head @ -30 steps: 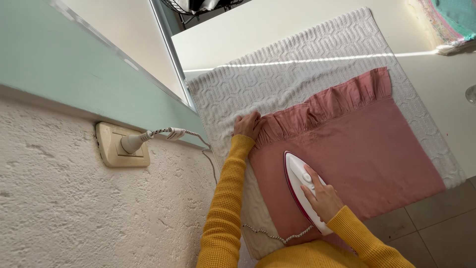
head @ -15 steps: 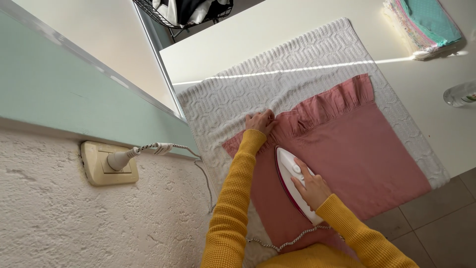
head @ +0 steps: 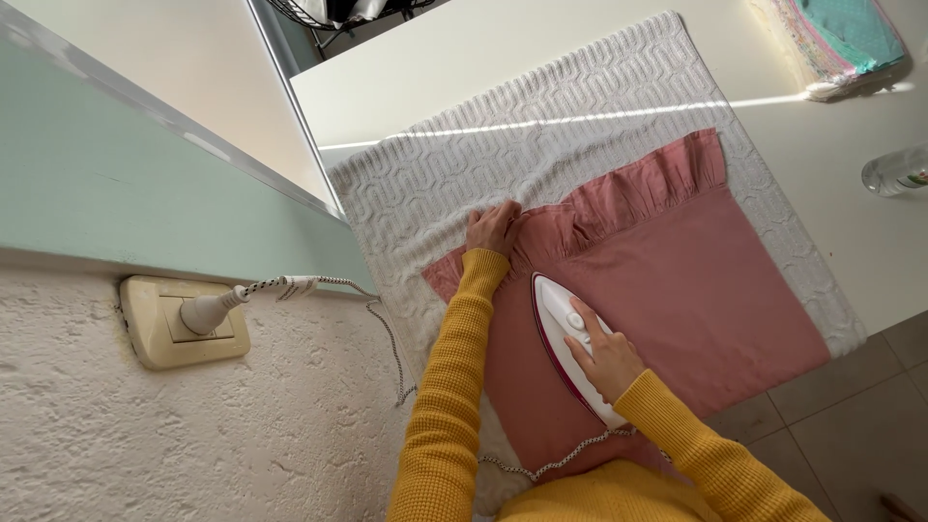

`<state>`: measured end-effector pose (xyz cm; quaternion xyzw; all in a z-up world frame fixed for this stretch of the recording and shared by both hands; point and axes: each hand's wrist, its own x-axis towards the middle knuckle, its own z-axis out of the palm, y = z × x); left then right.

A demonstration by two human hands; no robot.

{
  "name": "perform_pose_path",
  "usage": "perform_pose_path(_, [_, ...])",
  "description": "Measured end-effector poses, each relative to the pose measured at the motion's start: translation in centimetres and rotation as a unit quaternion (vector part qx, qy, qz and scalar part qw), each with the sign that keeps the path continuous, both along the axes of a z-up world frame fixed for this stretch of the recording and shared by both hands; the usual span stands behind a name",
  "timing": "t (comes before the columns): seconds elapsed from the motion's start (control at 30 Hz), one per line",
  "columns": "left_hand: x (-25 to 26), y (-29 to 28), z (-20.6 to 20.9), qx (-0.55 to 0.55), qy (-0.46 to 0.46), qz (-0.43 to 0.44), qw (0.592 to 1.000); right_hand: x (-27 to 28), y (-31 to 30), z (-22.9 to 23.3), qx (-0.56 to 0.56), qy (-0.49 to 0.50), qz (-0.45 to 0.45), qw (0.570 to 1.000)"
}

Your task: Ironing a pink ruffled piece of fabric on a table using an iron and a water spray bottle.

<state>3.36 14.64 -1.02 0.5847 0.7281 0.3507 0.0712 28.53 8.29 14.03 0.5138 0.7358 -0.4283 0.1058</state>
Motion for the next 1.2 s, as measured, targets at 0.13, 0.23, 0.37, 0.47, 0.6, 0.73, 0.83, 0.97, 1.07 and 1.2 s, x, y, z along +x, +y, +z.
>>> perform_pose_path(0.13, [-0.2, 0.4, -0.4, -0.006, -0.002, 0.0, 1.0, 3.2, 0.0, -6.0, 0.109, 0.083, 0.034, 0.99])
perform_pose_path(0.23, [0.1, 0.2, -0.5, -0.022, -0.006, 0.002, 1.0, 1.1, 1.0, -3.6, 0.163, 0.091, 0.054, 0.981])
perform_pose_path(0.37, [0.0, 0.0, -0.3, -0.021, -0.005, -0.009, 1.0, 2.0, 0.9, -1.2, 0.013, -0.001, -0.007, 1.0])
perform_pose_path(0.47, [0.0, 0.7, -0.3, -0.041, 0.001, -0.009, 0.999, 4.1, 1.2, -2.8, 0.078, 0.058, 0.019, 0.995])
perform_pose_path(0.6, [0.2, 0.7, 0.6, -0.155, -0.011, 0.01, 0.988, -0.1, 3.7, 2.8, -0.008, -0.016, -0.035, 0.999])
perform_pose_path(0.73, [0.2, 3.2, 0.3, -0.126, 0.018, -0.002, 0.992, 5.4, 2.3, -3.5, 0.029, 0.022, -0.009, 0.999])
perform_pose_path(0.83, [2.1, 6.2, 5.6, -0.214, -0.078, -0.004, 0.974, 7.3, 2.4, -4.6, 0.188, 0.13, 0.05, 0.972])
perform_pose_path(0.97, [5.2, 7.9, 9.3, -0.456, 0.046, -0.078, 0.886, 4.0, 3.7, -0.8, 0.013, -0.025, -0.018, 0.999])
perform_pose_path(1.07, [4.5, 8.8, 6.5, -0.417, 0.009, -0.106, 0.903, 6.4, 3.4, -4.5, 0.047, 0.001, -0.004, 0.999])
perform_pose_path(1.2, [3.1, 7.8, 2.6, -0.229, -0.17, -0.087, 0.955, 8.3, 3.1, -7.4, 0.208, 0.11, 0.047, 0.971])
